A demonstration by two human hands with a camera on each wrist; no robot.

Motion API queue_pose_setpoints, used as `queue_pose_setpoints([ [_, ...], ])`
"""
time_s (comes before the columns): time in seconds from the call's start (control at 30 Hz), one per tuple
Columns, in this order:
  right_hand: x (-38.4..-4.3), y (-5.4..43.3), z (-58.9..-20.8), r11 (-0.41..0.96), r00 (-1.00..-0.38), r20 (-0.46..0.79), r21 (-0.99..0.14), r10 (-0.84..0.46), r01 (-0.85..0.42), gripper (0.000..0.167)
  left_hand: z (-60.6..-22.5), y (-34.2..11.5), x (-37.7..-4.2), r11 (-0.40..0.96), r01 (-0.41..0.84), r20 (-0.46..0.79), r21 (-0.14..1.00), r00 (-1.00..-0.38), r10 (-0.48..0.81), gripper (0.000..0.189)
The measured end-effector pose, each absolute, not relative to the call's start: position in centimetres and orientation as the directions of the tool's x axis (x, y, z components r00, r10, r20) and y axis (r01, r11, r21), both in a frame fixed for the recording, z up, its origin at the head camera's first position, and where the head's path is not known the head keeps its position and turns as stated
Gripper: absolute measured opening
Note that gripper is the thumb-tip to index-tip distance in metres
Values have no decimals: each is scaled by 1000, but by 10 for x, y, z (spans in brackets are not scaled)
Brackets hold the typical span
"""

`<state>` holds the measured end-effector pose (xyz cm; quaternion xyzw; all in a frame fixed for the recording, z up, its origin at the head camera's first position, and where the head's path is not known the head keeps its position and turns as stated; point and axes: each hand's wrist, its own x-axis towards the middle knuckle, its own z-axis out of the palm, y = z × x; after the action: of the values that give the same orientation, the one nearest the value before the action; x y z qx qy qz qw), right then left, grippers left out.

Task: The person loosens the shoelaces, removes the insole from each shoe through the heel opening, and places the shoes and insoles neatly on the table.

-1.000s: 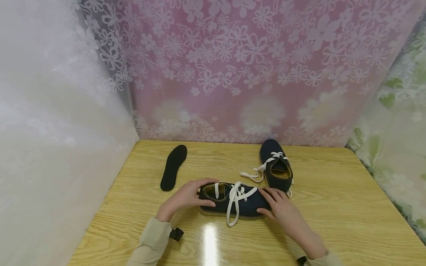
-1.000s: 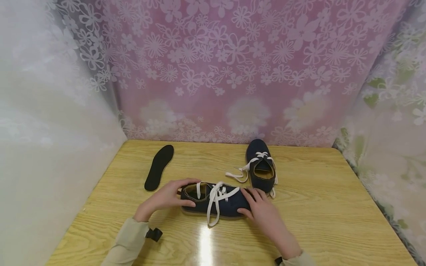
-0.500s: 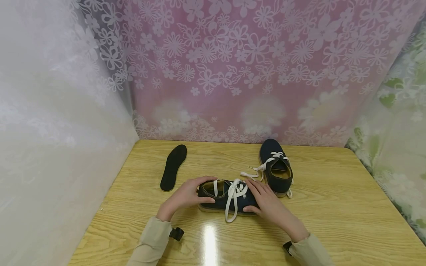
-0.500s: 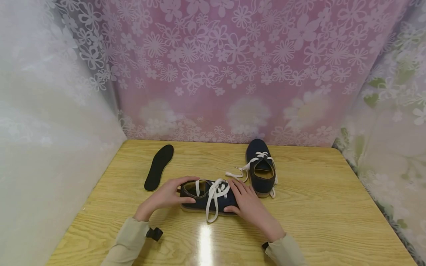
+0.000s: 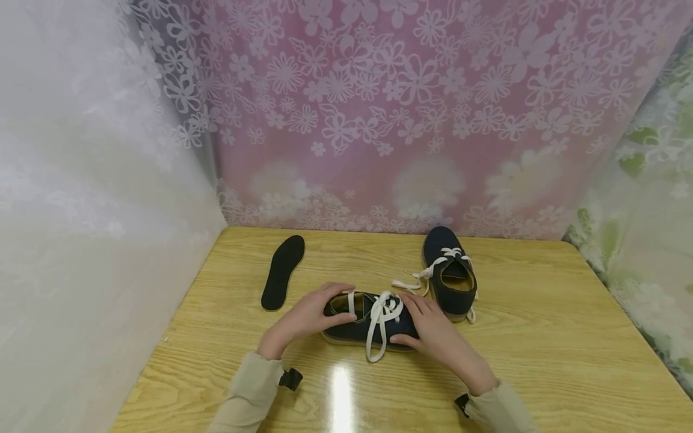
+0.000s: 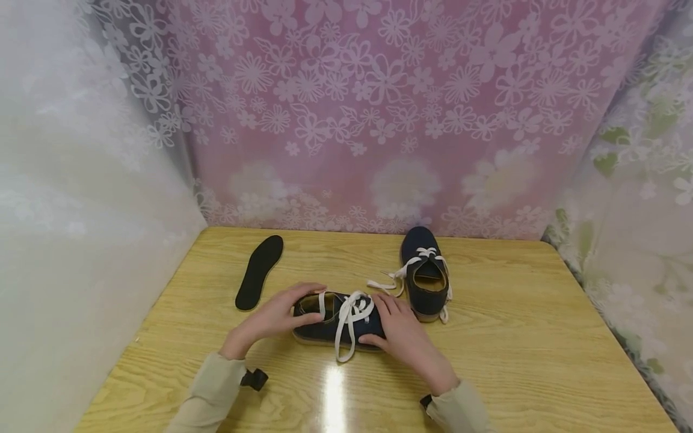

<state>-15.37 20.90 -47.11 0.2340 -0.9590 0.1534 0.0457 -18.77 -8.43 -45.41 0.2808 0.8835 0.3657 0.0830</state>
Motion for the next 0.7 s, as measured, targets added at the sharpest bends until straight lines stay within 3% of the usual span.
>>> queue_pose_setpoints([
  [0.2, -156, 207, -471, 841, -884, 149, -270, -444, -468, 93, -445, -51, -186, 603, 562, 258, 567, -816, 518, 15],
  [0.37, -156, 205, -479, 834, -860, 197, -220, -471, -507, 96, -439, -31, -183, 677, 584, 278, 449, -811, 515, 17],
  [0.5, -155, 207, -490, 827, -840, 230, -178, -492, -533, 98, -437, -26, -180, 723, 538, 245, 434, -842, 480, 20],
  [0.7, -152, 210, -493, 822, -838, 264, -202, -478, -533, 98, -436, -26, -178, 751, 530, 213, 395, -847, 486, 20],
])
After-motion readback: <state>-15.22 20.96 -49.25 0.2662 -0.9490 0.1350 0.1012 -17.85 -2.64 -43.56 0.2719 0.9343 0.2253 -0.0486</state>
